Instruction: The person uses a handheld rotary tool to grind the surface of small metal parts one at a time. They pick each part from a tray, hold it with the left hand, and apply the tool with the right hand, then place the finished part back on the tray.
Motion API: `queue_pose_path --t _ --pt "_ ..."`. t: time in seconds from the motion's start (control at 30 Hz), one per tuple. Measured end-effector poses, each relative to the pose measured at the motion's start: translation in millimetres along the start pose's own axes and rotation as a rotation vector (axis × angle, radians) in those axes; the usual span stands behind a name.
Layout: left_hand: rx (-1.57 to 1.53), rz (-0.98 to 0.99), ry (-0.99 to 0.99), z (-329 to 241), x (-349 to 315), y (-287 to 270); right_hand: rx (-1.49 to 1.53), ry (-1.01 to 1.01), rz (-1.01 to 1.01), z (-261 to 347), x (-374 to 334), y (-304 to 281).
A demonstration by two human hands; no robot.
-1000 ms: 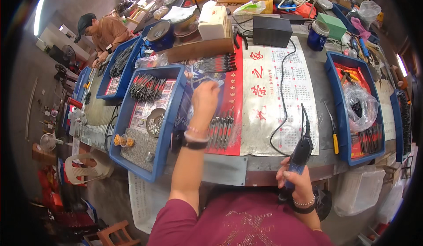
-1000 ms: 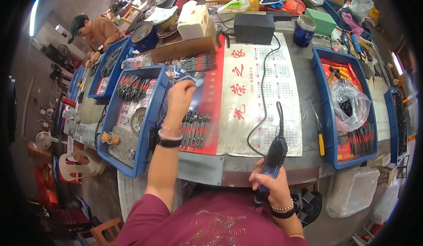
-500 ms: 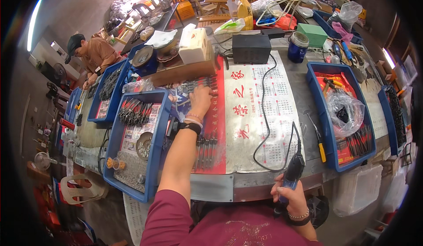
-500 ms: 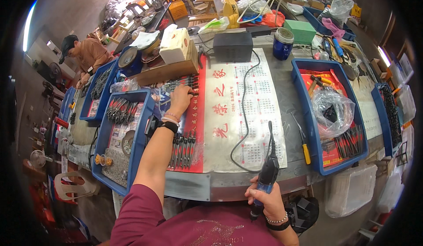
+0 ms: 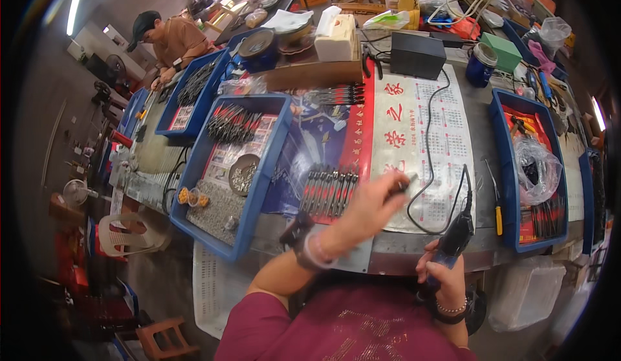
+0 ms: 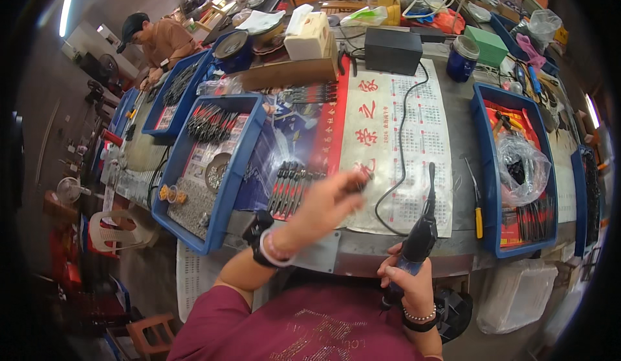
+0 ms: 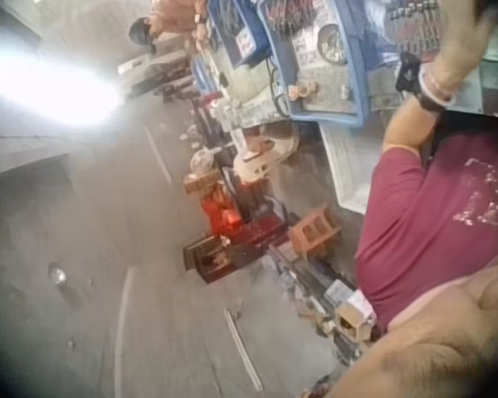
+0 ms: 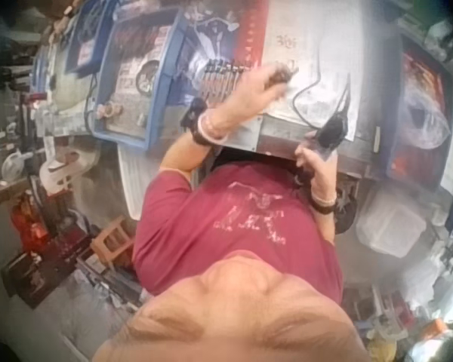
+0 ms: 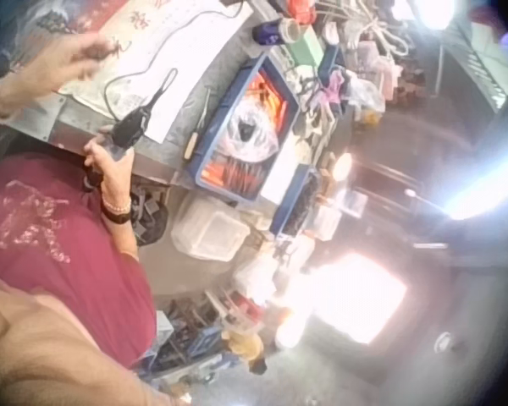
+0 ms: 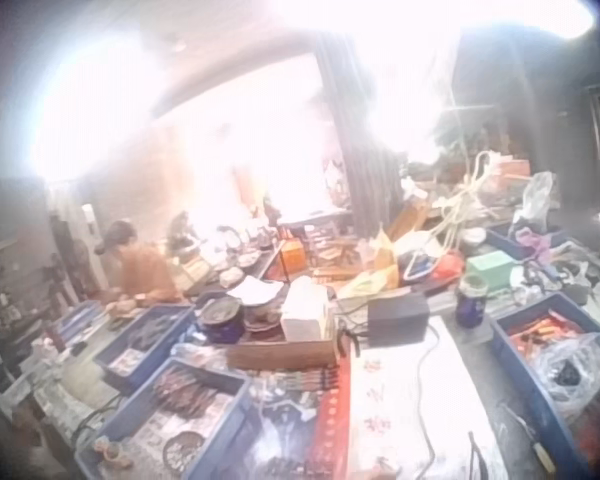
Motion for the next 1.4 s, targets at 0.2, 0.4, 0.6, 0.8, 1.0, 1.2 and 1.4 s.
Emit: queue_pose_path --t 0.2,0.4,0.6,0.8,1.0,1.2,1.4 --pt "-0.615 0.114 -0.552 25 -112 66 -0.044 -0.014 -0.002 -4 -10 1" --pt "-0.761 0.129 -0.750 56 -173 93 -0.080 -0.007 -0.025 -17 -16 -2" --pt "-0.830 0.019 -0.778 68 -193 100 -0.147 0.045 -0.016 -29 -17 0" --pt "-0.794 -0.018 -0.736 71 -202 97 -0.224 0.083 -0.028 -34 -17 0" --pt "-0.951 -0.045 -0.886 83 -218 109 -0.289 0.146 -0.006 -43 -18 3" --pt "-1.079 -0.099 -0.914 92 -223 123 -0.325 0.185 0.009 -52 -20 4" --pt "-1.230 -0.203 -0.944 97 -225 126 -0.359 0.210 0.004 -59 -19 5"
Point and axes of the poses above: each hand's wrist, its own x-axis towards the middle knuckle, its own y-axis out of the palm, z = x × y, the point moved 10 cm from there along x, towards the middle knuckle, and after that the axes turned 8 degrees about y, right-handed, at the moved point
